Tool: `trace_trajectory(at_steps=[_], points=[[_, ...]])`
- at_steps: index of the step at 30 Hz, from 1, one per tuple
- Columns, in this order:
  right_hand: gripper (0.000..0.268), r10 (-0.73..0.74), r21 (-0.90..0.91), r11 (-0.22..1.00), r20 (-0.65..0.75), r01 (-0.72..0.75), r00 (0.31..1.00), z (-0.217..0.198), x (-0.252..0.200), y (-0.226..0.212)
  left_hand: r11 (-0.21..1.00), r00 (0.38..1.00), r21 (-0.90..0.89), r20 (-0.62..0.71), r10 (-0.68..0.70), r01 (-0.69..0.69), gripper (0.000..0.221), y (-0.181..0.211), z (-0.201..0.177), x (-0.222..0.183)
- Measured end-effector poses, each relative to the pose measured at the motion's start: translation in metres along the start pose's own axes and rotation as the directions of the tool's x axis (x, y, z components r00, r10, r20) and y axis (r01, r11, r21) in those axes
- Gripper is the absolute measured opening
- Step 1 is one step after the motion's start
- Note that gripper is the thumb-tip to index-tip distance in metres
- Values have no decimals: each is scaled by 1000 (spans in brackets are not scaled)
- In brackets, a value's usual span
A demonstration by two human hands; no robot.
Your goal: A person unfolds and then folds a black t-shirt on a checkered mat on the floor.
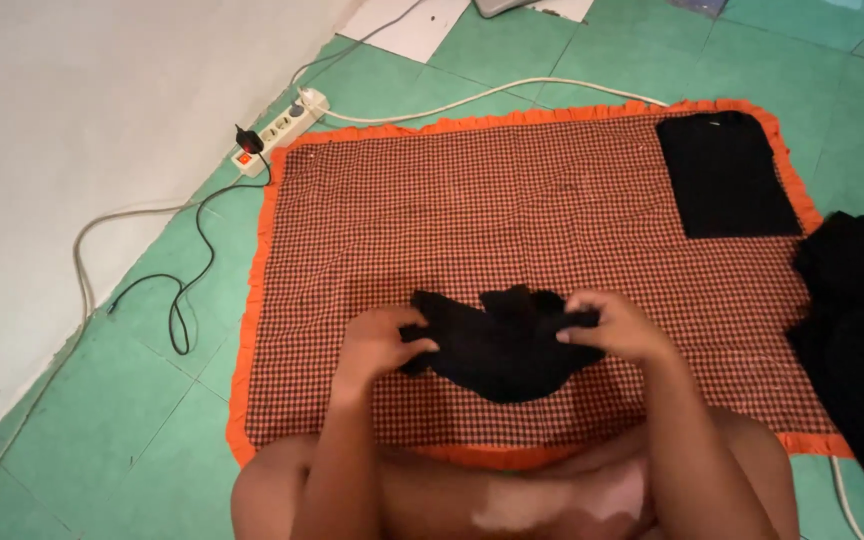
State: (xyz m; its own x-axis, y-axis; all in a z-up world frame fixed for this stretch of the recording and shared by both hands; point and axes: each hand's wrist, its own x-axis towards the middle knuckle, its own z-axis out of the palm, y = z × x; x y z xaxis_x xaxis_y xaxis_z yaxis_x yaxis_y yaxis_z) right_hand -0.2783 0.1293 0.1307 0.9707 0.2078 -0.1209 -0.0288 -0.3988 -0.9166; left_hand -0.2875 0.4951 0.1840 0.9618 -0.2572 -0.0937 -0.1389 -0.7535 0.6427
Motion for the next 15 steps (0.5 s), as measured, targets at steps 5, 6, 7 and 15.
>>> trace_trajectory(at_steps=[5,6,7,15], points=[[15,3,-525,846,-165,-91,986,-6,27,75,991,945,123,-315,86,-49,21,-52,57,27],[15,-215,-548,836,-342,-8,915,-9,36,90,982,815,143,-548,185,-127,12,-53,61,32],[15,-221,-549,836,-345,-5,912,-9,28,64,981,812,145,-552,190,-131,12,-43,51,27],[30,-481,-271,872,-634,408,606,6,-2,-27,851,506,121,-758,412,-512,22,-14,29,7]])
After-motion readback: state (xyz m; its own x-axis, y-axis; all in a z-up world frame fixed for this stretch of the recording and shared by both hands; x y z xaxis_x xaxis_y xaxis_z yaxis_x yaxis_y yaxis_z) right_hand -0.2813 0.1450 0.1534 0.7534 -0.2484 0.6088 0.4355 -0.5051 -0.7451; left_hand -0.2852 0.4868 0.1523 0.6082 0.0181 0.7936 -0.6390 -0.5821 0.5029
